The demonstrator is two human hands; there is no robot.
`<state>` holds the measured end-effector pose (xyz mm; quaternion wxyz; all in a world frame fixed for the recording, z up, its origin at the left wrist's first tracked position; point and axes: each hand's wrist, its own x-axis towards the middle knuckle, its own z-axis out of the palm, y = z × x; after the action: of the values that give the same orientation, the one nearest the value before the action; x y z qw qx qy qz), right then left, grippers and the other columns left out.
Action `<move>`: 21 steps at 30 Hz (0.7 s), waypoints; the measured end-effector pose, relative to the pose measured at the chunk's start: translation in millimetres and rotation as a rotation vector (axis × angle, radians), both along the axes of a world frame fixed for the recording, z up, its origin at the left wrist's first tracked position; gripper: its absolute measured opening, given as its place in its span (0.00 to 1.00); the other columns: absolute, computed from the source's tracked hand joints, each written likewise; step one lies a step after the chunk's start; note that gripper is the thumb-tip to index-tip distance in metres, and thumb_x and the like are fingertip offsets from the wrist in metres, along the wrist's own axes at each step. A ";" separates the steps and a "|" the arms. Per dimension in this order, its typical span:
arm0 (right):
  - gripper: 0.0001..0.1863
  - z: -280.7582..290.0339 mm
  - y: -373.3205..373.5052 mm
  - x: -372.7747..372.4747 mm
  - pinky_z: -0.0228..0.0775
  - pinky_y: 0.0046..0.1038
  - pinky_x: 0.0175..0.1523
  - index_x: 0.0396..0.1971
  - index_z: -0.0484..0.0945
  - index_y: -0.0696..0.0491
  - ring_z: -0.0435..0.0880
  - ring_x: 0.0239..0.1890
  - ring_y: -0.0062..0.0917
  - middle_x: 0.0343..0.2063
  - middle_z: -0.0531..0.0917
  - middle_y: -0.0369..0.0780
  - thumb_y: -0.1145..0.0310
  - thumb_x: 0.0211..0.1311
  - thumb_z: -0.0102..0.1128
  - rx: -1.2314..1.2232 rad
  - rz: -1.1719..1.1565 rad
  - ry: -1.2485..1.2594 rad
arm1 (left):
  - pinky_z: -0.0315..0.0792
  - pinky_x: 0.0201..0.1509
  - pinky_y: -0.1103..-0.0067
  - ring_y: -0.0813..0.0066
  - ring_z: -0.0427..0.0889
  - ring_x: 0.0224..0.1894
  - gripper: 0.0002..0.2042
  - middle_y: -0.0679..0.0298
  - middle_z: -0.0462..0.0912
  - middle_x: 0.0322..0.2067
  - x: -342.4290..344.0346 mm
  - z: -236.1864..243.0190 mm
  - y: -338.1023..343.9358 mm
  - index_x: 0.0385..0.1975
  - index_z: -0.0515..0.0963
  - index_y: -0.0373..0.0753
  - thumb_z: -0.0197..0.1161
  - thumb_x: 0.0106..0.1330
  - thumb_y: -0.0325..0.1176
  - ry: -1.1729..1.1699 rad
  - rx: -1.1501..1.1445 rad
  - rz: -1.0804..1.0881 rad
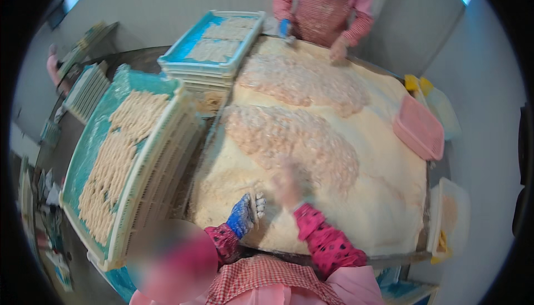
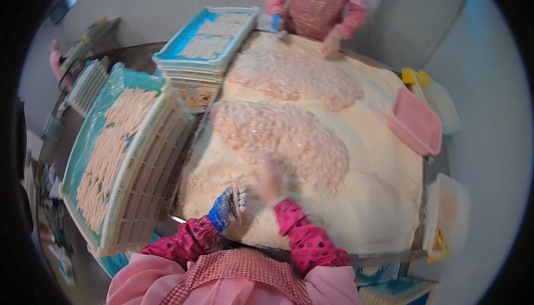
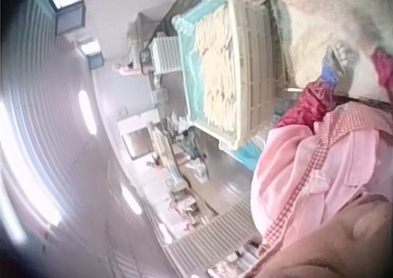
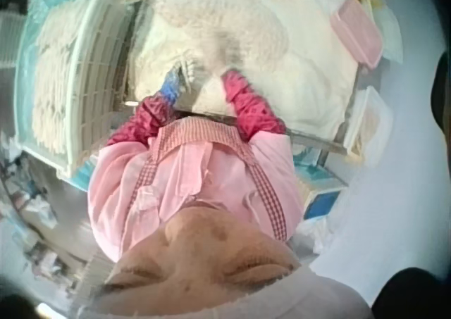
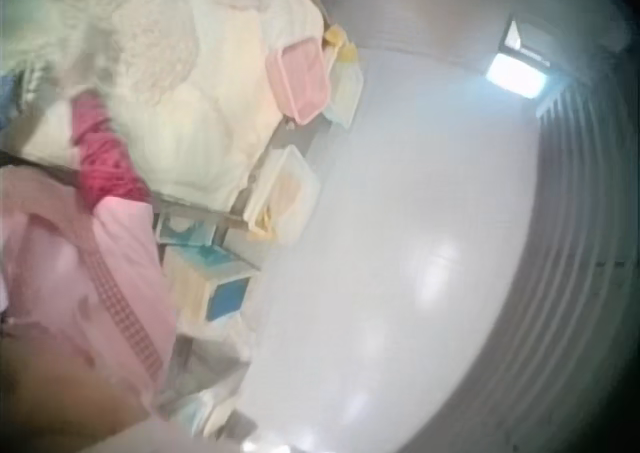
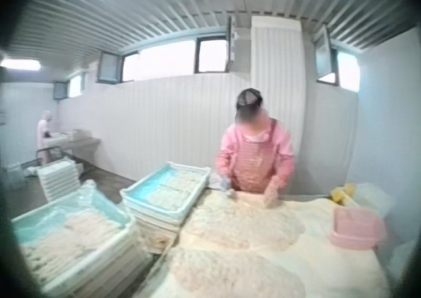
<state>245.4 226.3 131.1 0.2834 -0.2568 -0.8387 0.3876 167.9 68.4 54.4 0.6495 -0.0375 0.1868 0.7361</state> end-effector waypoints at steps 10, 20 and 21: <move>0.14 -76.3 114.8 -39.9 0.70 0.34 0.36 0.34 0.73 0.56 0.78 0.29 0.41 0.24 0.78 0.47 0.72 0.43 0.55 0.217 -0.284 -0.275 | 0.70 0.38 0.77 0.77 0.71 0.33 0.17 0.68 0.71 0.32 -210.2 219.0 -186.5 0.42 0.67 0.42 0.51 0.63 0.48 0.806 -0.092 0.835; 0.06 -74.1 158.5 -19.5 0.68 0.22 0.35 0.31 0.72 0.57 0.75 0.30 0.20 0.28 0.77 0.35 0.75 0.51 0.53 -0.613 -0.208 0.100 | 0.72 0.40 0.84 0.79 0.75 0.32 0.13 0.63 0.75 0.36 -342.1 161.6 -435.6 0.42 0.71 0.33 0.55 0.62 0.34 1.492 -1.203 0.972; 0.06 -47.9 150.8 -13.7 0.68 0.22 0.35 0.31 0.73 0.58 0.74 0.30 0.20 0.27 0.77 0.35 0.75 0.52 0.53 -0.518 -0.192 0.180 | 0.73 0.38 0.84 0.80 0.74 0.30 0.12 0.64 0.75 0.36 -344.7 170.1 -411.8 0.42 0.71 0.33 0.58 0.59 0.28 1.523 -1.006 0.902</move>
<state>231.7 377.1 83.2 0.3170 -0.3634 -0.6550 0.5817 -176.8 -343.3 224.5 -0.0712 0.1054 0.8071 0.5765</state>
